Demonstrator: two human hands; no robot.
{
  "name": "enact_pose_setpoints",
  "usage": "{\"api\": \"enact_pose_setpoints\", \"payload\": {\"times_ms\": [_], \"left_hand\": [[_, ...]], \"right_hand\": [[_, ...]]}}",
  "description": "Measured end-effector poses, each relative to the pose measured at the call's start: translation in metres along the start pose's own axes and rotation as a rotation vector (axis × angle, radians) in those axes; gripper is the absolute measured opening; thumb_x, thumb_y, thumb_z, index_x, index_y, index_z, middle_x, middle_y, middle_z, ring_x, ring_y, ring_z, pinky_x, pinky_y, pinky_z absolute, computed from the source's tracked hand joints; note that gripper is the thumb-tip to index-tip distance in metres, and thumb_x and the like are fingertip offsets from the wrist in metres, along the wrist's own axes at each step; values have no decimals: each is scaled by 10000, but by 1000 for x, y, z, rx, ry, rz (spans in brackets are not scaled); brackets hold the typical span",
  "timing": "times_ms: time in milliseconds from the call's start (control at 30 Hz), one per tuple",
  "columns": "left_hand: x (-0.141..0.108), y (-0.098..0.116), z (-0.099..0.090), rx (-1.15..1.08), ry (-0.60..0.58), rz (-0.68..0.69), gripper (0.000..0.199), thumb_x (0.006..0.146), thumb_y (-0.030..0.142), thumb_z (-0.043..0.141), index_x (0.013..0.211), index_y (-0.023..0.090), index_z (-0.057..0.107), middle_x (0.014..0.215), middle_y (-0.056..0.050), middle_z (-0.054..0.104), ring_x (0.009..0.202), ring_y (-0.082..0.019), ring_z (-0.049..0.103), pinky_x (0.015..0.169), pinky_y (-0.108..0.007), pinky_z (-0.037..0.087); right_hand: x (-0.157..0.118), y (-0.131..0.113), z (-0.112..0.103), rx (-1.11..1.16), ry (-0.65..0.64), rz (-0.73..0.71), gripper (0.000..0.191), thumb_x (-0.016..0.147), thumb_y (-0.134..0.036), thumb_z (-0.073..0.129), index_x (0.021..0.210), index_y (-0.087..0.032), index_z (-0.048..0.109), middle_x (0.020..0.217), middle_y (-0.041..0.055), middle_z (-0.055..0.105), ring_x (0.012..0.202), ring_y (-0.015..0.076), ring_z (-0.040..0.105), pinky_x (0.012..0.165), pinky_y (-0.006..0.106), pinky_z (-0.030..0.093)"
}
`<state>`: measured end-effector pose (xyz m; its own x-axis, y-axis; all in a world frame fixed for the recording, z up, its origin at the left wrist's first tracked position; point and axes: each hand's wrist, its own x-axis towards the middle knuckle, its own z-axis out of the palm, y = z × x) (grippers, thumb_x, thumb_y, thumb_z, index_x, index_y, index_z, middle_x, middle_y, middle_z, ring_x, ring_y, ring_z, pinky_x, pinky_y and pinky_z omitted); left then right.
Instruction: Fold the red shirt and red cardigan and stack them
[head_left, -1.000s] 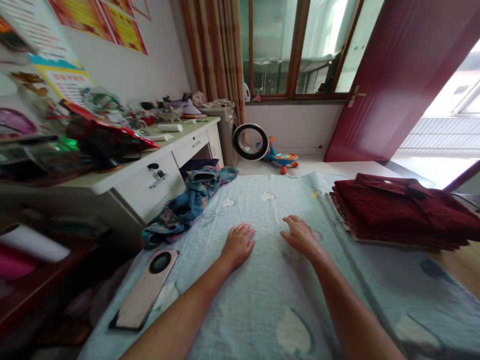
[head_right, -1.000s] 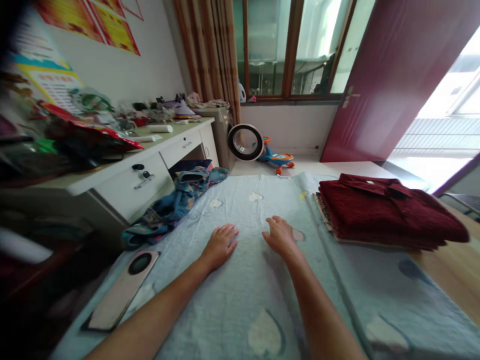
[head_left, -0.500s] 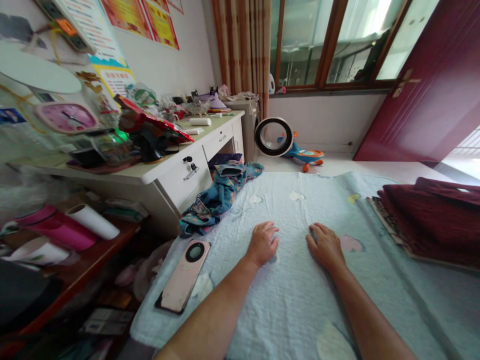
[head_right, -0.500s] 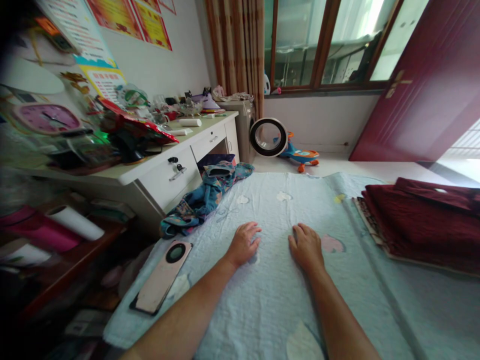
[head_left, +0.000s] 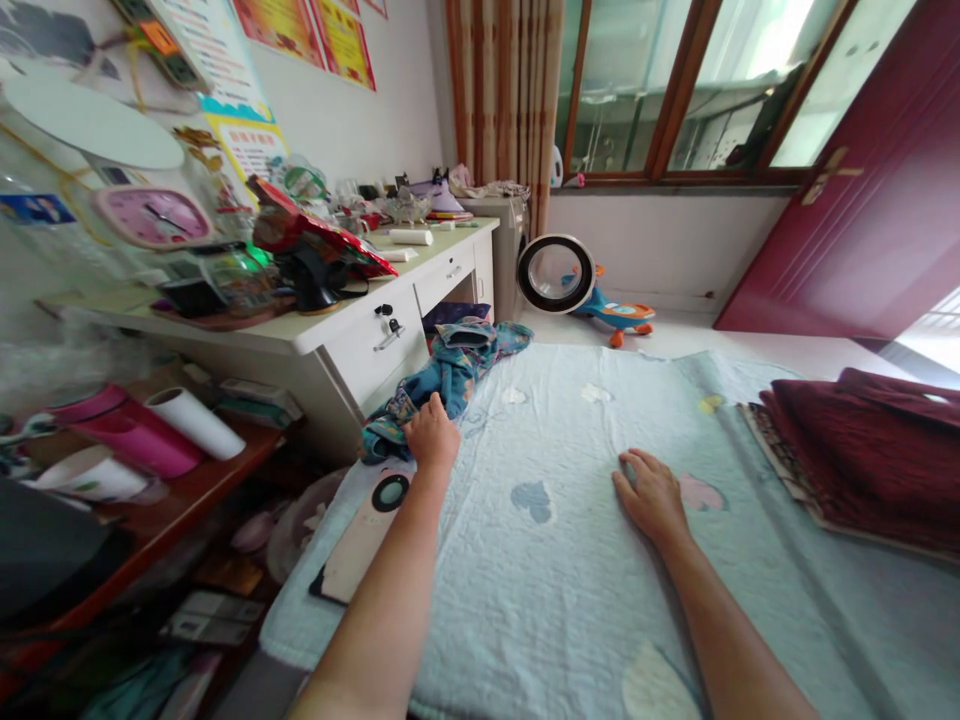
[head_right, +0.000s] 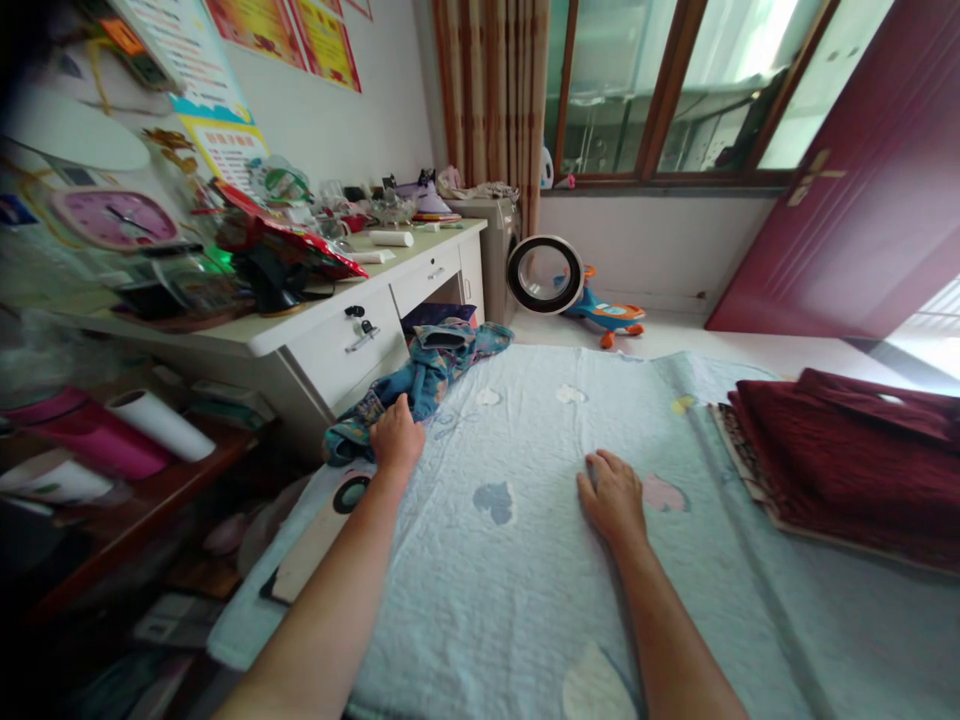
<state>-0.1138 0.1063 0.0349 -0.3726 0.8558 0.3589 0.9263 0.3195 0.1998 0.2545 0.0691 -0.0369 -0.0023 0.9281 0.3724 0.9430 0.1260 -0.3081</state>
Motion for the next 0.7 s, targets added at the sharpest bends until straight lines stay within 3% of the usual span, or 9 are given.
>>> {"api": "enact_pose_setpoints", "payload": {"times_ms": [133, 233, 367, 567, 700], "left_hand": [[17, -2, -12, 50, -104, 41, 295, 912, 228, 494, 1160, 171, 643, 986, -139, 723, 990, -307, 647, 845, -408, 454], [27, 7, -24, -20, -42, 90, 297, 935, 270, 494, 1175, 174, 640, 968, -134, 722, 968, -291, 654, 832, -381, 455], [30, 36, -42, -178, 33, 233, 296, 938, 244, 502, 1196, 157, 620, 1005, -126, 712, 975, -260, 635, 827, -333, 460], [-8, 90, -58, -279, 37, 551, 169, 913, 149, 503, 1018, 186, 630, 939, -76, 694, 924, -228, 600, 825, -325, 457], [-50, 114, -49, -275, -125, 752, 181, 909, 170, 521, 1061, 198, 616, 952, -64, 699, 935, -220, 611, 833, -329, 466]], "right_hand": [[1, 0, -1, -1, -14, 5, 398, 886, -380, 471, 1167, -153, 640, 1283, 139, 609, 1195, 288, 533, 1052, 424, 367], [1, 0, -1, 2, -15, 8, 397, 883, -376, 471, 1161, -152, 643, 1279, 139, 611, 1196, 287, 532, 1056, 420, 362], [1, -1, -1, 11, -9, 15, 382, 881, -377, 475, 1153, -170, 644, 1285, 128, 610, 1199, 281, 532, 1053, 415, 364], [1, -1, -1, 3, -11, 27, 387, 884, -379, 472, 1163, -171, 643, 1289, 128, 608, 1201, 281, 534, 1052, 409, 365], [2, -2, -3, -5, -16, 26, 377, 883, -368, 487, 1166, -174, 644, 1289, 127, 608, 1198, 286, 534, 1044, 420, 372]]}}
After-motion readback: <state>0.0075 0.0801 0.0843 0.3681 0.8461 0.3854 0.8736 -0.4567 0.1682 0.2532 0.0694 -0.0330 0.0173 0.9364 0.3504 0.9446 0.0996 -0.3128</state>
